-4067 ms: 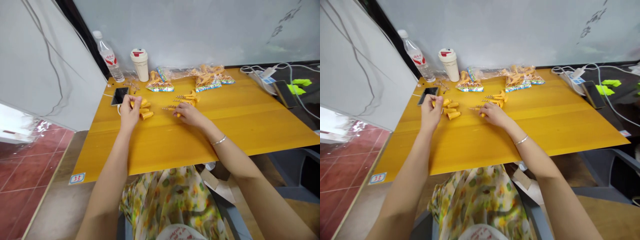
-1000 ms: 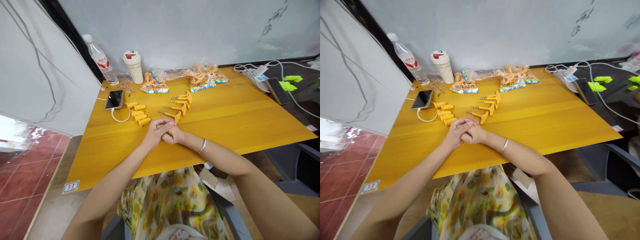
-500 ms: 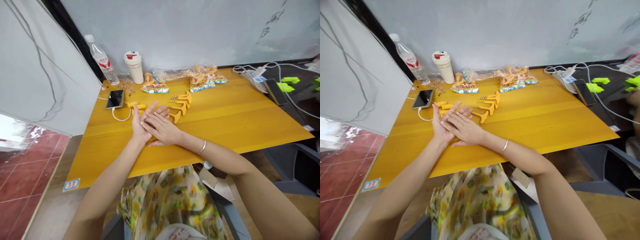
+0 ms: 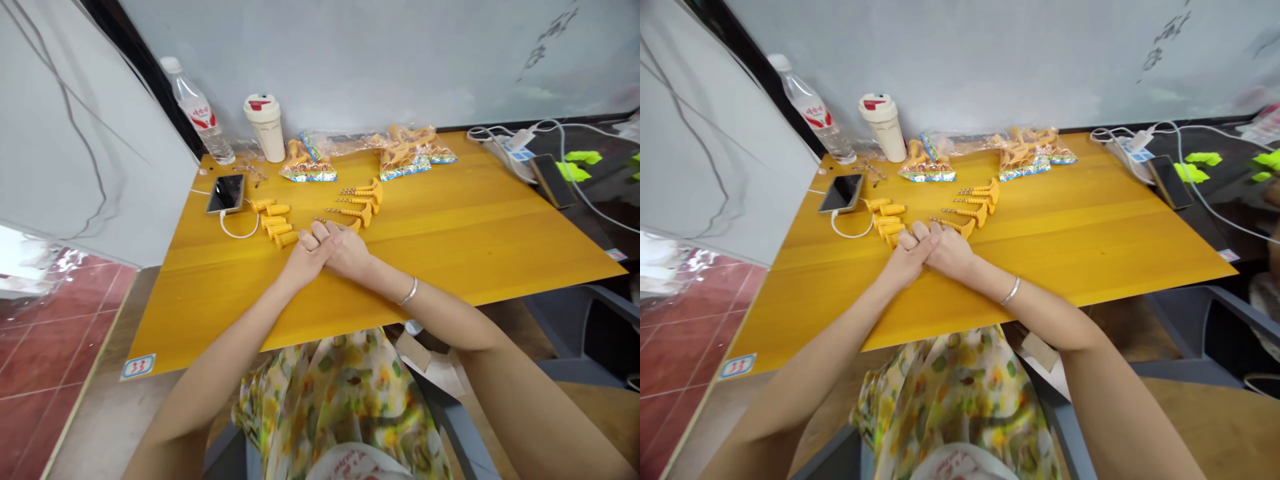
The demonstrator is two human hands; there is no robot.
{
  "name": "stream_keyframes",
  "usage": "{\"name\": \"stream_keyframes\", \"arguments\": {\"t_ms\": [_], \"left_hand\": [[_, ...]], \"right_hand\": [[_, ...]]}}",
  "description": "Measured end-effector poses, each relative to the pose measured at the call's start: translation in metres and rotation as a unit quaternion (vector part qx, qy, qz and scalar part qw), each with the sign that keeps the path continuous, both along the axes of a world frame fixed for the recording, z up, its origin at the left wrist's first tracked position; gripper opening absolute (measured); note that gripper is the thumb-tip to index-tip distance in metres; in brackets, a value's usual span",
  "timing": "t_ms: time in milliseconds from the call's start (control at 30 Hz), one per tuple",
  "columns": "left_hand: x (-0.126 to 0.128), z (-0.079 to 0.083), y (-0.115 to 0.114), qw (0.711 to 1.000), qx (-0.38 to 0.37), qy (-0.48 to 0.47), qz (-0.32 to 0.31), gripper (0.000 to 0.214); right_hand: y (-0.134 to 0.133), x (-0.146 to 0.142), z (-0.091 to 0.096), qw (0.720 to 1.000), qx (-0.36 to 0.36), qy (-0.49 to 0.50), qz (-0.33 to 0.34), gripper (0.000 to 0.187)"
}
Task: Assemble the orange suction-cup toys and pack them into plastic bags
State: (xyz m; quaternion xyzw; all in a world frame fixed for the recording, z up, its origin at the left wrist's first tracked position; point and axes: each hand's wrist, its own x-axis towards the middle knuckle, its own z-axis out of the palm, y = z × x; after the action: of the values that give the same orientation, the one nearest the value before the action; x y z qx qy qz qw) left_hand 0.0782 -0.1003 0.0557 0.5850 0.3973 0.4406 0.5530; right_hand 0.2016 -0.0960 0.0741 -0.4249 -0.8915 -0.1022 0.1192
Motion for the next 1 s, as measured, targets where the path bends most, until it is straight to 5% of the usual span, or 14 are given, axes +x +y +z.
{"name": "stream_keyframes", "arguments": {"t_ms": [100,167,300,400,467,700,1000], "left_hand": [[0.0,0.006,-0.002,0.986,0.136,0.079,0.058,0.058],[-0.004,0.012,-0.001,0.966,0.226,0.119,0.042,0.063],[-0.028,0.02,0.013,0.913,0.354,0.186,0.077,0.051],[-0.055,0.022,0.027,0.884,0.349,0.232,0.205,0.051],[-0.071,0.021,0.036,0.861,0.344,0.293,0.233,0.049],[-0.096,0.013,0.049,0.8,0.343,0.491,0.039,0.038],[-0.091,0.005,0.047,0.806,0.304,0.508,0.032,0.019]], "right_hand": [[-0.003,0.001,0.01,0.998,-0.05,0.02,-0.014,0.029],[-0.002,0.007,0.014,0.996,-0.073,0.055,-0.009,0.023],[0.016,0.037,0.012,0.981,-0.125,0.146,-0.009,0.035],[0.038,0.068,0.008,0.975,-0.104,0.162,-0.113,0.031],[0.046,0.083,0.008,0.973,-0.099,0.153,-0.143,0.027],[0.04,0.092,0.021,0.968,-0.244,0.033,-0.05,0.047],[0.04,0.087,0.012,0.961,-0.273,0.03,-0.018,0.023]]}}
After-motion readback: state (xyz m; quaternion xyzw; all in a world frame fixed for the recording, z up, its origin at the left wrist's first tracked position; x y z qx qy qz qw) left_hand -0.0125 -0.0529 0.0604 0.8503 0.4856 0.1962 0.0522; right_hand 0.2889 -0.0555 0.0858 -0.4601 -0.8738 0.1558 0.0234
